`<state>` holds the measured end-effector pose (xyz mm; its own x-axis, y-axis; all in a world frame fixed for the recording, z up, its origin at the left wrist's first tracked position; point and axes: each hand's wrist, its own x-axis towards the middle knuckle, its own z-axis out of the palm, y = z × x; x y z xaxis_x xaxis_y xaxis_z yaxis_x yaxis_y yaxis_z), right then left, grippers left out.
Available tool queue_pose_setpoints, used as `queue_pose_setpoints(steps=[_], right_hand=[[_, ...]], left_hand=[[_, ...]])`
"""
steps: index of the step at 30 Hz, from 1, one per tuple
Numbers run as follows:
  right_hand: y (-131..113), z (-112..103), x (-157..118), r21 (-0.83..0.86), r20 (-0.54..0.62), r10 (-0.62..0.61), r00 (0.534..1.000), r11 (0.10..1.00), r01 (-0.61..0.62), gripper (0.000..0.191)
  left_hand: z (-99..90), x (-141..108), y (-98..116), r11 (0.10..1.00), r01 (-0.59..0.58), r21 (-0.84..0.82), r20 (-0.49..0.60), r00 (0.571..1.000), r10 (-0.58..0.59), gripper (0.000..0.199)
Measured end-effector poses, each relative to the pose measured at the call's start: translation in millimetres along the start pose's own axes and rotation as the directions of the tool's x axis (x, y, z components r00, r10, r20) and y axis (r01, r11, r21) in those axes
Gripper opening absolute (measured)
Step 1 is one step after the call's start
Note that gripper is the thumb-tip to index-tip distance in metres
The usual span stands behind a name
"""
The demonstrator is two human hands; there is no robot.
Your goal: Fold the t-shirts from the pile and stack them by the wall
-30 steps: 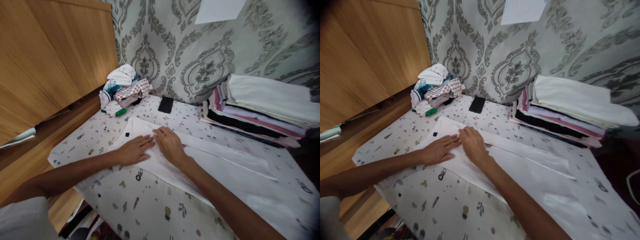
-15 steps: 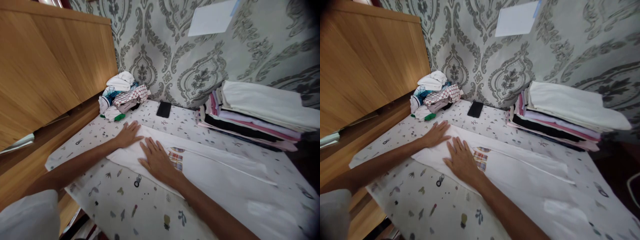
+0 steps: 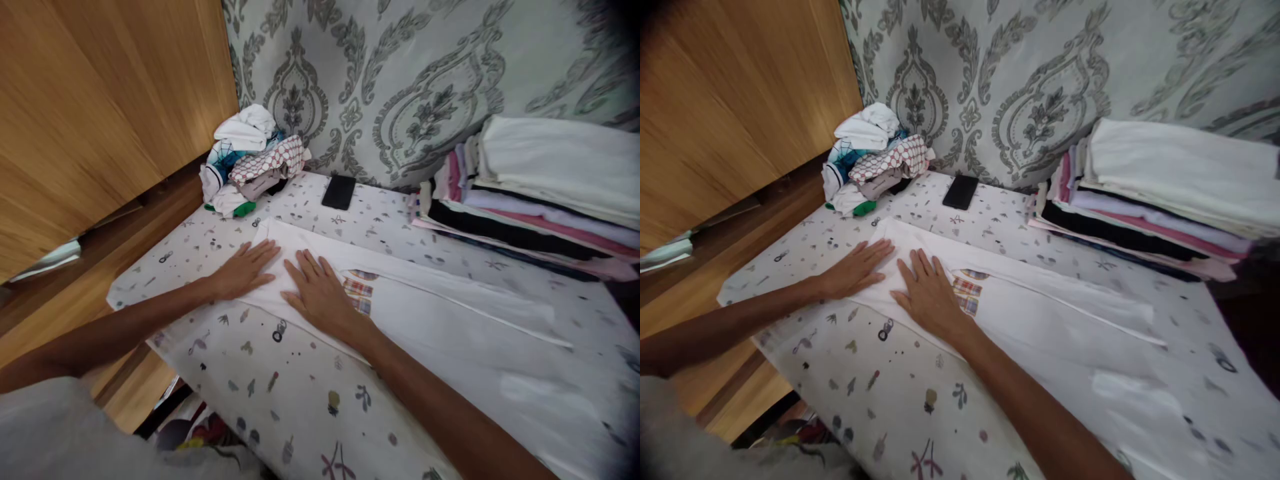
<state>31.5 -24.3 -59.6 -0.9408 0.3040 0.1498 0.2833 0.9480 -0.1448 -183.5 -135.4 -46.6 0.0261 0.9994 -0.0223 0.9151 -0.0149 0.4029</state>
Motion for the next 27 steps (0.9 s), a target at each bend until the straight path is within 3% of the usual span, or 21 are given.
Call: queue_pose_setpoints(steps=[5, 7, 9, 11, 15, 19, 23, 25, 27], right_hand=[[1, -1, 0, 0.008, -0.011, -0.020, 1.000, 1.000, 0.020, 0.063], [-2, -4, 0, 0.009, -0.049, -0.051, 0.998, 0.999, 0.051, 0.058], [-7, -10, -6, 0.006, -0.108, -0.085, 0.990, 0.996, 0.087, 0.052], [-14, -18, -19, 0.005, -0.173, -0.123, 0.977, 0.992, 0.125, 0.045], [-19, -32, -64, -0.001, -0.291, -0.147, 0.945, 0.988, 0.153, 0.031], [-13, -28, -105, 0.056, -0.283, -0.097, 0.954, 0.992, 0.117, 0.029], [-5, -20, -115, 0.192, -0.279, -0.072, 0.958, 0.973, 0.129, 0.028], [-2, -20, -115, 0.246, -0.272, -0.061, 0.960, 0.961, 0.130, 0.027], [-1, -21, -114, 0.276, -0.262, -0.047, 0.964, 0.953, 0.122, 0.027]], left_hand=[[-34.4, -20, -17, 0.980, 0.192, 0.047, -0.204, 0.962, -0.179, 0.059], [-50.7, -30, -12, 0.947, 0.320, 0.029, -0.144, 0.939, -0.312, 0.052], [-60.2, -42, -3, 0.909, 0.414, 0.038, -0.010, 0.910, -0.414, 0.050], [-61.0, -51, 6, 0.892, 0.451, 0.018, 0.075, 0.889, -0.451, 0.046], [-47.5, -58, 14, 0.867, 0.467, -0.176, 0.057, 0.884, -0.465, 0.032], [-38.6, -55, 17, 0.756, 0.503, -0.419, 0.072, 0.848, -0.525, 0.030], [-42.1, -54, 14, 0.544, 0.558, -0.627, 0.216, 0.795, -0.566, 0.033], [-44.8, -54, 10, 0.513, 0.591, -0.623, 0.284, 0.782, -0.555, 0.033], [-45.9, -54, 6, 0.544, 0.598, -0.589, 0.298, 0.786, -0.542, 0.032]])
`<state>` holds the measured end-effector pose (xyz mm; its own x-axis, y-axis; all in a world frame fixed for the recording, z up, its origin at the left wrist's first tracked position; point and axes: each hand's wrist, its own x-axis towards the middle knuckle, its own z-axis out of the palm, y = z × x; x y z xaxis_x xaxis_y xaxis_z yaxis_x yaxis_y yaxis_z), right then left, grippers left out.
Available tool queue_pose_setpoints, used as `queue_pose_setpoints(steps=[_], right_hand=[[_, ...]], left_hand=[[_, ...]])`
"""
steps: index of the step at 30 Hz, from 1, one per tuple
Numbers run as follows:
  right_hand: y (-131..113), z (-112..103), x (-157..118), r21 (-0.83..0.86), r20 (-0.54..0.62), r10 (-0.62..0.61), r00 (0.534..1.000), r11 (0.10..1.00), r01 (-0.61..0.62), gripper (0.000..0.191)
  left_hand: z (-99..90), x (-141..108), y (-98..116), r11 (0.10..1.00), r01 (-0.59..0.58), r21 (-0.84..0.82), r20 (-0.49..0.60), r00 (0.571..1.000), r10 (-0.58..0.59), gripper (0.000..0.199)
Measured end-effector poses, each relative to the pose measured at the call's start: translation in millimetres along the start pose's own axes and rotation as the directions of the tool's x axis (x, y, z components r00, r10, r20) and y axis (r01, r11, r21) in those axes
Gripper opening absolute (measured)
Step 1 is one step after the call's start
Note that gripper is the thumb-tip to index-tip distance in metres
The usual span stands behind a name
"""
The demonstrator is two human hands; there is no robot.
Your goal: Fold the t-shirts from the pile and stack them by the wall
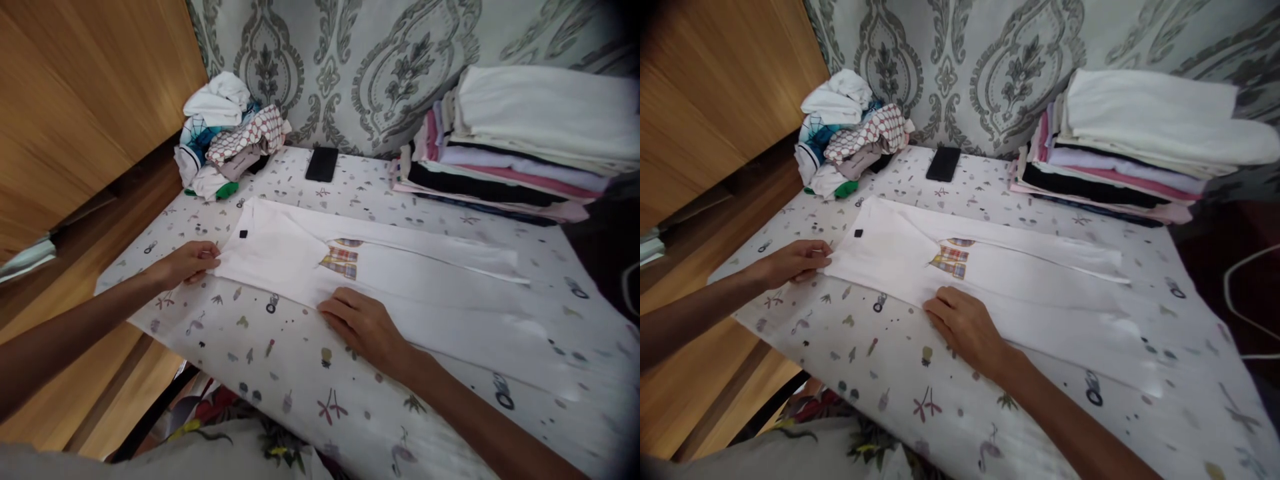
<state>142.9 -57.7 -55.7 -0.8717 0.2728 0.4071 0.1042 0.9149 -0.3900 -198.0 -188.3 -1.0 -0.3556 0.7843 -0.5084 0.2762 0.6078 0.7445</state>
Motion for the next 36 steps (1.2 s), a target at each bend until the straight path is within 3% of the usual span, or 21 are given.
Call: queue_pose_setpoints(steps=[7, 9, 11, 13, 16, 18, 19, 22, 25, 29, 32, 36], right_hand=[[-13, -5, 19, -0.037, 0.061, -0.019, 0.998, 0.999, 0.021, 0.033], [-20, 2, 35, -0.042, 0.061, -0.079, 0.995, 0.996, 0.081, 0.032], [-26, 14, 51, -0.034, 0.108, -0.150, 0.983, 0.987, 0.154, 0.028], [-31, 27, 61, -0.027, 0.197, -0.192, 0.961, 0.979, 0.201, 0.034], [-33, 41, 63, -0.018, 0.313, -0.191, 0.930, 0.978, 0.207, 0.050], [-34, 43, 59, -0.011, 0.335, -0.178, 0.925, 0.981, 0.193, 0.053], [-34, 41, 56, -0.007, 0.336, -0.173, 0.926, 0.982, 0.186, 0.052], [-32, 25, 42, 0.005, 0.328, -0.152, 0.933, 0.987, 0.159, 0.048], [-26, 2, 18, -0.013, 0.307, -0.044, 0.951, 0.999, 0.050, 0.048], [-13, -26, -24, -0.100, 0.237, 0.160, 0.958, 0.985, -0.140, 0.047], [-5, -47, -62, -0.171, 0.187, 0.253, 0.949, 0.960, -0.222, 0.048], [6, -77, -116, -0.266, 0.039, 0.405, 0.914, 0.885, -0.381, 0.048]], left_hand=[[8.1, -6, -1, 0.956, -0.093, 0.277, -0.101, 0.987, 0.126, 0.027], [12.4, -13, 2, 0.883, -0.086, 0.462, -0.166, 0.969, 0.182, 0.026], [17.8, -20, 7, 0.730, -0.068, 0.680, -0.213, 0.934, 0.286, 0.027], [25.3, -23, 11, 0.553, -0.105, 0.827, -0.187, 0.875, 0.447, 0.031], [39.3, -15, 7, 0.353, -0.331, 0.875, -0.001, 0.728, 0.686, 0.042], [47.4, -5, -3, 0.247, -0.471, 0.847, 0.139, 0.645, 0.752, 0.050], [50.2, 1, -10, 0.214, -0.505, 0.836, 0.189, 0.632, 0.752, 0.053], [53.4, 12, -22, 0.192, -0.497, 0.846, 0.244, 0.681, 0.691, 0.060], [57.9, 17, -9, 0.189, -0.473, 0.860, 0.242, 0.706, 0.666, 0.063], [79.4, 30, 27, 0.116, -0.565, 0.817, 0.331, 0.625, 0.707, 0.065], [97.9, 48, 38, 0.055, -0.639, 0.767, 0.417, 0.562, 0.715, 0.066], [126.7, 69, 60, 0.061, -0.679, 0.731, 0.391, 0.492, 0.778, 0.062]])
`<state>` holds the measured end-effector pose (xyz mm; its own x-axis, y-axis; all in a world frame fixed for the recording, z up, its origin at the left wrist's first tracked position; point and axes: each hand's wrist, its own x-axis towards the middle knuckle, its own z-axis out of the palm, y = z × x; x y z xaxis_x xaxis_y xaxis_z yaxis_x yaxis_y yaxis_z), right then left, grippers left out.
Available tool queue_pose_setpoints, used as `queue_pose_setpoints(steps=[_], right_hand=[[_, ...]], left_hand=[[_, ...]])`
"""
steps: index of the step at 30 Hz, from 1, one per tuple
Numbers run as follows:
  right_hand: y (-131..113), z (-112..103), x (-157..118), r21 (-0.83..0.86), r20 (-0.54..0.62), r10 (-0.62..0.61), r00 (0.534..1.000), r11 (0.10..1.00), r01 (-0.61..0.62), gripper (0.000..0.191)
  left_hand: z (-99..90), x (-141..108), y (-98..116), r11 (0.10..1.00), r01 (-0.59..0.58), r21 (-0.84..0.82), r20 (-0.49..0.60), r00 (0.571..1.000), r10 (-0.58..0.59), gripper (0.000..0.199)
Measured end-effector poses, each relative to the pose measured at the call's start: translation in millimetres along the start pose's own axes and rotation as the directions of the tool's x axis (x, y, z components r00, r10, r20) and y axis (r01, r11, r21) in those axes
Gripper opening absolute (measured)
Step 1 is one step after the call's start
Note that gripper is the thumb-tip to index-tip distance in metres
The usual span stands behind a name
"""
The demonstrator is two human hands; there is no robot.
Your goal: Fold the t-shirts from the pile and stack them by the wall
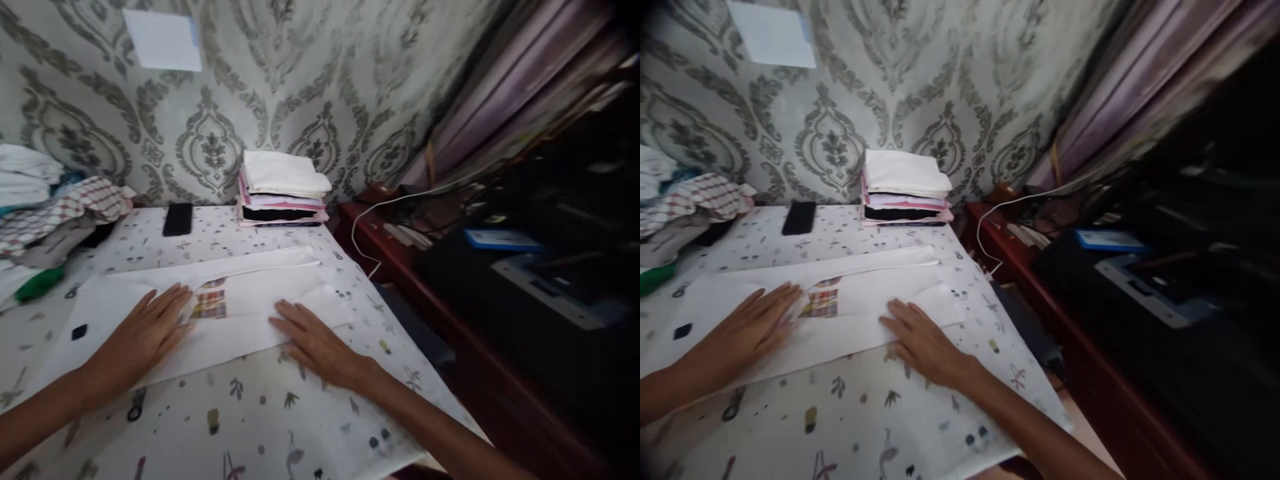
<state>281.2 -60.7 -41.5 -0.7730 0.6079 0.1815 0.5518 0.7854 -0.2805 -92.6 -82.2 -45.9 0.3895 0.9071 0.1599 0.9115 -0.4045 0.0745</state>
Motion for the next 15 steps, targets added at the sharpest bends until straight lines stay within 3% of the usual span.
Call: queue_pose_setpoints(steps=[5, 9, 12, 15], right_hand=[[43, -15, -40, 0.032, -0.143, 0.314, 0.939, 0.949, -0.313, 0.043], [68, -18, -48, 0.160, -0.257, 0.436, 0.863, 0.899, -0.407, 0.039], [84, -20, -40, 0.181, -0.309, 0.473, 0.825, 0.881, -0.437, 0.035], [97, -19, -25, 0.125, -0.316, 0.462, 0.829, 0.886, -0.446, 0.036]], left_hand=[[-1.9, 105, 56, 0.969, -0.187, -0.163, 0.030, 0.981, 0.194, 0.051], [13.9, 198, 105, 0.946, -0.276, -0.172, 0.024, 0.958, 0.284, 0.034], [28.0, 240, 129, 0.957, -0.264, -0.123, 0.015, 0.963, 0.268, 0.028], [37.2, 259, 144, 0.956, -0.269, -0.119, 0.020, 0.962, 0.273, 0.023]])
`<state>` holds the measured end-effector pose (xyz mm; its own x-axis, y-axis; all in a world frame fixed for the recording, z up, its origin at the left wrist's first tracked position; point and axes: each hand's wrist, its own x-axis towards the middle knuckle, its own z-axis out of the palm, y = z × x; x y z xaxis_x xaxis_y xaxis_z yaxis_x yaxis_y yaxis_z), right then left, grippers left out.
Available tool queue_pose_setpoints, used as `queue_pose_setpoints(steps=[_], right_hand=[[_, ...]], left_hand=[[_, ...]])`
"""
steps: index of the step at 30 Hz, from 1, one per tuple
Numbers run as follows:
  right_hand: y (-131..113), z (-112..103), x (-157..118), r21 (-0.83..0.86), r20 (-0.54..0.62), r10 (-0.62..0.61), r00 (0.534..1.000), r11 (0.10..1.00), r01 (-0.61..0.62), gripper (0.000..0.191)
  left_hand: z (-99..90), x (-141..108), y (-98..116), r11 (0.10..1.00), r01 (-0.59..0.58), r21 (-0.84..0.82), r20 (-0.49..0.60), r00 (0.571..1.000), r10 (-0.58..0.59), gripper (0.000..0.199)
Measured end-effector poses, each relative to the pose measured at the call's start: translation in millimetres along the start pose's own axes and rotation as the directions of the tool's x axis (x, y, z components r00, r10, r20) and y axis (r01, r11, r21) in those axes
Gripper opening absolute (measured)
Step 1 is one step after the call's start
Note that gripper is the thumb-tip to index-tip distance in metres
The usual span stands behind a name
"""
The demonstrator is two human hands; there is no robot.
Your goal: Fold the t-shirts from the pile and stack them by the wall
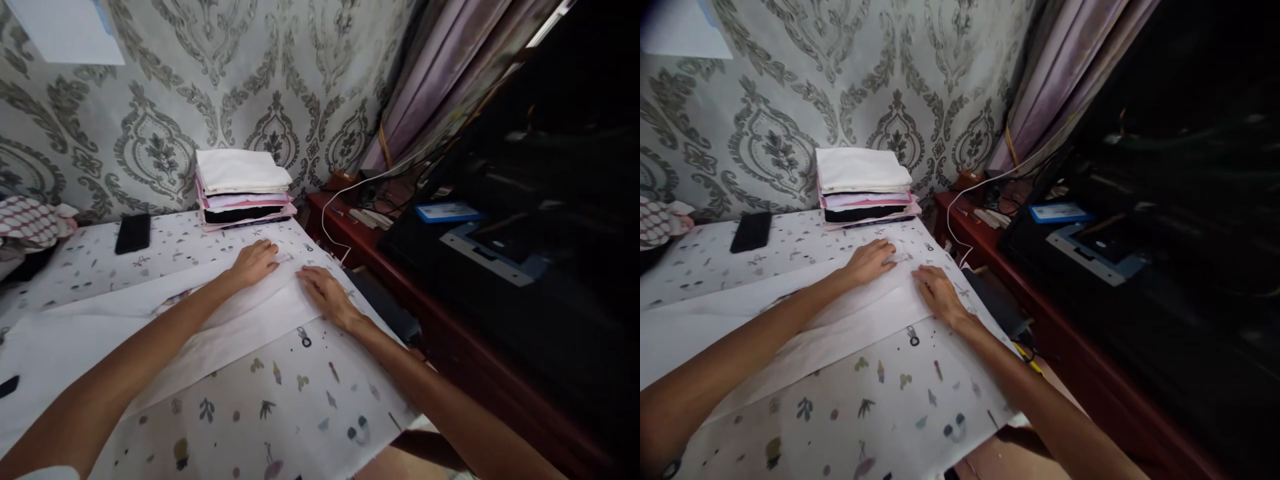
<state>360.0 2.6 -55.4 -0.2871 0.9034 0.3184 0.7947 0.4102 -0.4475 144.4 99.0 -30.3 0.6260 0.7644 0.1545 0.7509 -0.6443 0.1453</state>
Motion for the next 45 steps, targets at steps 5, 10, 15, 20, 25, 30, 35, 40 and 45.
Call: queue_pose_setpoints(steps=[5, 10, 15, 20, 25, 30, 35, 40, 45], right_hand=[[4, 16, 19, -0.155, 0.111, -0.038, 0.993, 0.986, 0.055, 0.041], [12, 14, 17, -0.054, 0.026, 0.004, 1.000, 0.999, -0.003, 0.041], [13, 9, 22, 0.032, -0.042, 0.046, 0.998, 0.999, -0.044, 0.044], [-13, 18, 51, 0.120, -0.045, -0.011, 0.999, 0.993, 0.017, 0.057], [-47, 38, 79, 0.040, 0.013, -0.115, 0.993, 0.993, 0.114, 0.069], [-52, 68, 78, -0.161, 0.175, -0.117, 0.978, 0.976, 0.146, 0.064], [-49, 81, 73, -0.226, 0.204, -0.083, 0.975, 0.965, 0.129, 0.060], [-109, 83, 78, 0.119, 0.173, -0.194, 0.966, 0.977, 0.175, 0.058], [-218, 122, 86, 0.726, 0.384, -0.066, 0.921, 0.637, -0.258, 0.060]], left_hand=[[3.5, 8, 9, 1.000, 0.018, -0.006, 0.019, 1.000, -0.017, 0.027], [3.9, 0, 14, 0.999, -0.015, -0.033, 0.020, 1.000, 0.016, 0.035], [21.9, -2, 29, 0.995, 0.060, -0.084, 0.132, 0.990, -0.049, 0.067], [12.9, -16, 30, 0.979, 0.092, -0.180, 0.231, 0.972, -0.049, 0.070], [-41.9, -92, -21, 0.987, 0.129, -0.095, 0.135, 0.984, -0.115, 0.066], [-71.9, -198, -85, 0.938, 0.341, 0.067, 0.153, 0.925, -0.348, 0.070], [-44.5, -239, -111, 0.838, 0.537, 0.094, 0.068, 0.837, -0.544, 0.067], [-54.9, -265, -138, 0.773, 0.576, -0.266, -0.215, 0.746, -0.631, 0.048], [-92.9, -329, -181, 0.368, 0.820, -0.438, -0.198, 0.311, -0.929, 0.032]])
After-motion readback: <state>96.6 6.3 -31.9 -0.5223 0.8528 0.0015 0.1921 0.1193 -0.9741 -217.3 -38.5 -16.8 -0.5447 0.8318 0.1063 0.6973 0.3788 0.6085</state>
